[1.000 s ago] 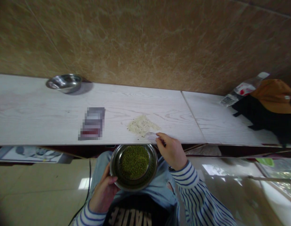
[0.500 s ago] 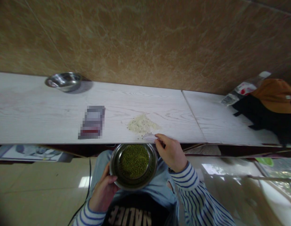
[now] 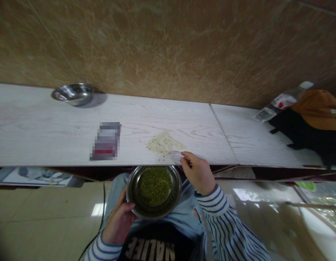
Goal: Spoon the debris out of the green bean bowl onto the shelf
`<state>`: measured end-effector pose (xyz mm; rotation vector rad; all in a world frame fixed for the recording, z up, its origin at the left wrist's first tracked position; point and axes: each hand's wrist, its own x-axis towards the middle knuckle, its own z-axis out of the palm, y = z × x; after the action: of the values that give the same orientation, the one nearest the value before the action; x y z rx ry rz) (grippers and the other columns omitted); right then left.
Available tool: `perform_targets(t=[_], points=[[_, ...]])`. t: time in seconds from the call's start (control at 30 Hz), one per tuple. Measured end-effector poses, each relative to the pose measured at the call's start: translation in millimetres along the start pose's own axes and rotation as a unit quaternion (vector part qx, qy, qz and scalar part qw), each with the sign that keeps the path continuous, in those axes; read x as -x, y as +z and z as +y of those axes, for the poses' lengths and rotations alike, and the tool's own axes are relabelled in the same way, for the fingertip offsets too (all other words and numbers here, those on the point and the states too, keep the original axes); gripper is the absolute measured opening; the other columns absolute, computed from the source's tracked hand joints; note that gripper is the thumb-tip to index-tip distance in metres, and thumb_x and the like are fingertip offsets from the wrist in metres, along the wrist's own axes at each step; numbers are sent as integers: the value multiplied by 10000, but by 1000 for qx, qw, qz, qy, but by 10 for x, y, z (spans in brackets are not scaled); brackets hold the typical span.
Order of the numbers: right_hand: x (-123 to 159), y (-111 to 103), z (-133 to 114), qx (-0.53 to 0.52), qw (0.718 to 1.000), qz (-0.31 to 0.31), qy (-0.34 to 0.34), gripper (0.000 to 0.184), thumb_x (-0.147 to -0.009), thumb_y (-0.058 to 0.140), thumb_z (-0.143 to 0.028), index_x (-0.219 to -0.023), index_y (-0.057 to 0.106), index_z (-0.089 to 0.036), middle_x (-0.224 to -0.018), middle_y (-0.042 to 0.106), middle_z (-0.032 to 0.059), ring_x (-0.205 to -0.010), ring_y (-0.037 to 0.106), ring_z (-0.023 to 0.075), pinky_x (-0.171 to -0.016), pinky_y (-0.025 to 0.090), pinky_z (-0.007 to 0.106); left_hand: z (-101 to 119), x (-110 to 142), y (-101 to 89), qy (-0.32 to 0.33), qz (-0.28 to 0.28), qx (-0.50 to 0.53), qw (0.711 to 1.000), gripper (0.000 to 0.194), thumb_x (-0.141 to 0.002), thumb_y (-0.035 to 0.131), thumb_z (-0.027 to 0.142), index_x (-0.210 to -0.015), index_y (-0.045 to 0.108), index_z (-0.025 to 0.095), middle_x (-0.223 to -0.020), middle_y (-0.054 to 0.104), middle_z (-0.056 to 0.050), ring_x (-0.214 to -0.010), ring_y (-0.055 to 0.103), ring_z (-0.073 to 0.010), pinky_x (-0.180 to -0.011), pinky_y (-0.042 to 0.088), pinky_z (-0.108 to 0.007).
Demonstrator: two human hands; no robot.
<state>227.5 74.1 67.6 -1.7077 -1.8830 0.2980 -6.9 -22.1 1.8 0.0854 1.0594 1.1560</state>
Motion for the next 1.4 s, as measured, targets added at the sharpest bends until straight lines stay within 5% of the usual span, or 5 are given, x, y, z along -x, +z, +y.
perform_targets(t=[0.93,1.4], points=[[46,44,-344,42,990,-64,-119,236,-902,496,-245,-1047,679,-204,-908,742,44,-797,679,189,-772,519,356,64,-26,1,9,7,-17,1000,779,-627,614,149,-1363,430,327,-1061,659,-24,-756,588,-186,-586,475,-296],[-91,312,-490,49,993,-8,-104,251,-895,471,-244,-1044,665,-190,-881,740,61,-758,688,188,-751,532,311,117,-77,-53,25,15,-1,1000,692,-619,623,156,-1278,501,326,-1150,640,-42,-880,612,-249,-627,515,-354]])
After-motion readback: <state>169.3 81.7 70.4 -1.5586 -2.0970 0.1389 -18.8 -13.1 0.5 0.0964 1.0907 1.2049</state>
